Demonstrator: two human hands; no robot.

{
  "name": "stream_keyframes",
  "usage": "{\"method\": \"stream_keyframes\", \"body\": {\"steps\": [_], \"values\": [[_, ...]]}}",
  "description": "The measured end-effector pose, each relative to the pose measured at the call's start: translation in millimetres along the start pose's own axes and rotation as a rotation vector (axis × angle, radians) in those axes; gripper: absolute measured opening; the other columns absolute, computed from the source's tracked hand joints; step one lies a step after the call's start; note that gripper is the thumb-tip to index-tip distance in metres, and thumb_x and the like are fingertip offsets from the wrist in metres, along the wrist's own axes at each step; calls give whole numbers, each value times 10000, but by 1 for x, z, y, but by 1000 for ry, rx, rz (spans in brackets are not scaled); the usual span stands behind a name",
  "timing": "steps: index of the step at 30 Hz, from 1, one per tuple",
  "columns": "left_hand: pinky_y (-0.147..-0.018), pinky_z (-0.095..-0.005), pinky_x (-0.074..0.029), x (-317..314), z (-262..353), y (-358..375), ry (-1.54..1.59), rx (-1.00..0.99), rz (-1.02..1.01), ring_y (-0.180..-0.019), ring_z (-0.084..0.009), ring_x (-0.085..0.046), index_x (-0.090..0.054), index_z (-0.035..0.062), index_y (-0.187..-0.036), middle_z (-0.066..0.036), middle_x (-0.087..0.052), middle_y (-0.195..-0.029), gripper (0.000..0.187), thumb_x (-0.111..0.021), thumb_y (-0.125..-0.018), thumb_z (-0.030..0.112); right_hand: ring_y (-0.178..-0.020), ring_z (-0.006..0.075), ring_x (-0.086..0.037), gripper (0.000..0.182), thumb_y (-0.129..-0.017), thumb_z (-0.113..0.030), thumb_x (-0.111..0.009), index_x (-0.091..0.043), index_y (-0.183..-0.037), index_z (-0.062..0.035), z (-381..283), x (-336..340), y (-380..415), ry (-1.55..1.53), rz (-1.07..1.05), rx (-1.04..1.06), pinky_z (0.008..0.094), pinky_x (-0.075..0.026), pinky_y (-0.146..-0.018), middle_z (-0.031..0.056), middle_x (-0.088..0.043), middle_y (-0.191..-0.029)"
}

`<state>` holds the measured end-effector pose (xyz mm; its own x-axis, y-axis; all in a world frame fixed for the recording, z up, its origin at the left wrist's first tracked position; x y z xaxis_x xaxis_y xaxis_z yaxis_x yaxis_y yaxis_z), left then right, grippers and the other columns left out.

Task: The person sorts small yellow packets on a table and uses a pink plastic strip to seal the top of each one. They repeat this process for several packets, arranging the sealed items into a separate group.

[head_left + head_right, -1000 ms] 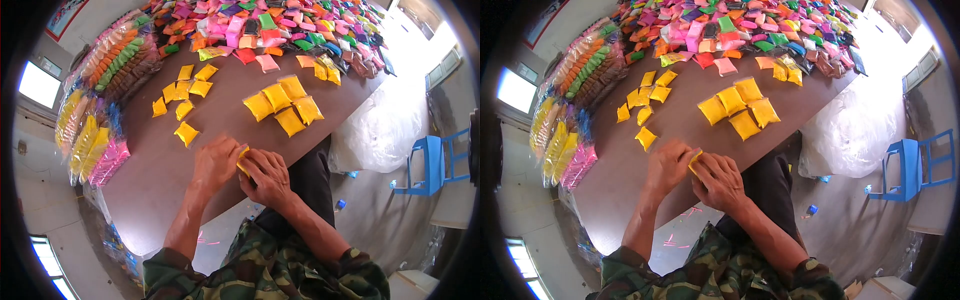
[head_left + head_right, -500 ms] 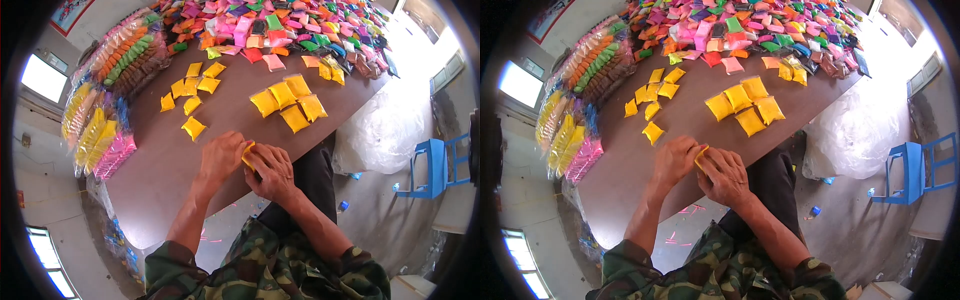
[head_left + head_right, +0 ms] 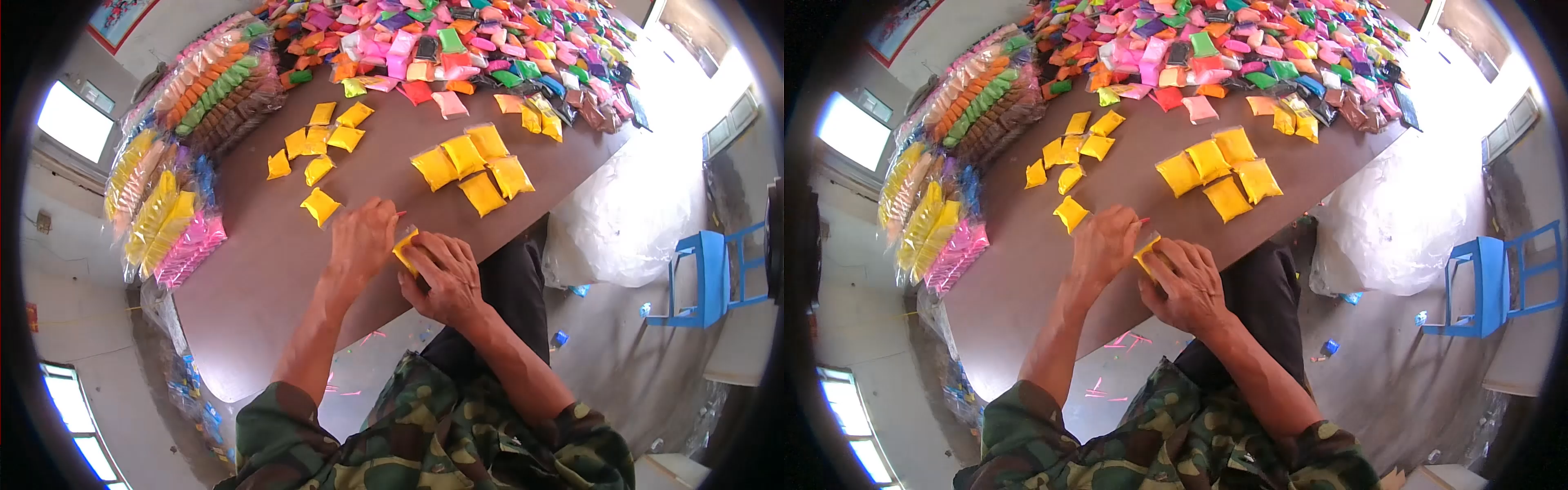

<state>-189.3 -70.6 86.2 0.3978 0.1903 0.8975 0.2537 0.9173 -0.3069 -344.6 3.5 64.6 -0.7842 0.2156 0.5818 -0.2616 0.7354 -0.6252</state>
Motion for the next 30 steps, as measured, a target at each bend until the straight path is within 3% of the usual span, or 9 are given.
{"method": "stream_keyframes", "body": {"steps": [3, 6, 14, 24, 30], "values": [[-734, -467, -559, 6, -16, 9, 131, 66, 28, -837, -379, -719, -737, 32, -929, -139, -724, -922, 156, -784, -1005, 160, -1235, 353, -696, 444, -843, -151, -864, -759, -1272, -105, 0, 3, -1, -8, -1, -9, 484, -525, -1084, 116, -700, -1334], [-727, -473, -556, 24, -4, 36, 229, 213, -95, -824, -379, -717, -736, 41, -931, -144, -727, -917, 134, -776, -1002, 147, -1227, 350, -698, 443, -836, -152, -870, -760, -1264, -117, 1, 2, 0, -17, 5, -17, 485, -523, -1074, 108, -695, -1326], [-740, -487, -567, 15, -13, 45, 80, 158, 35, -846, -391, -720, -749, 56, -982, -137, -741, -925, 124, -772, -1013, 174, -1207, 350, -698, 444, -835, -142, -875, -754, -1262, -128, -2, 2, -4, -11, -11, -8, 481, -522, -1065, 101, -690, -1307], [-795, -512, -576, -7, 10, 10, 93, -9, -149, -926, -391, -721, -735, 71, -964, -136, -704, -952, 193, -721, -1053, 242, -1228, 360, -695, 448, -842, -148, -865, -754, -1275, -118, -1, 1, -1, -1, -13, -20, 482, -516, -1075, 122, -700, -1335], [-790, -520, -570, -4, 1, -9, 5, -69, -82, -920, -399, -719, -736, 68, -962, -138, -710, -946, 215, -732, -1047, 265, -1246, 355, -685, 448, -856, -160, -860, -750, -1287, -113, 0, 0, -1, -17, -20, -9, 479, -507, -1091, 116, -694, -1351]]}}
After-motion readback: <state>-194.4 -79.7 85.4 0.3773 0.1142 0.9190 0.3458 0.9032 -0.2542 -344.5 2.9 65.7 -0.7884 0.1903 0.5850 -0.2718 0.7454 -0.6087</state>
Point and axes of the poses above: each hand's wrist, its own y-axis away from the middle knuckle, its own x-axis out of the back of the hand, z = x × y, the point moved 7 cm from there along -y, towards the middle knuckle
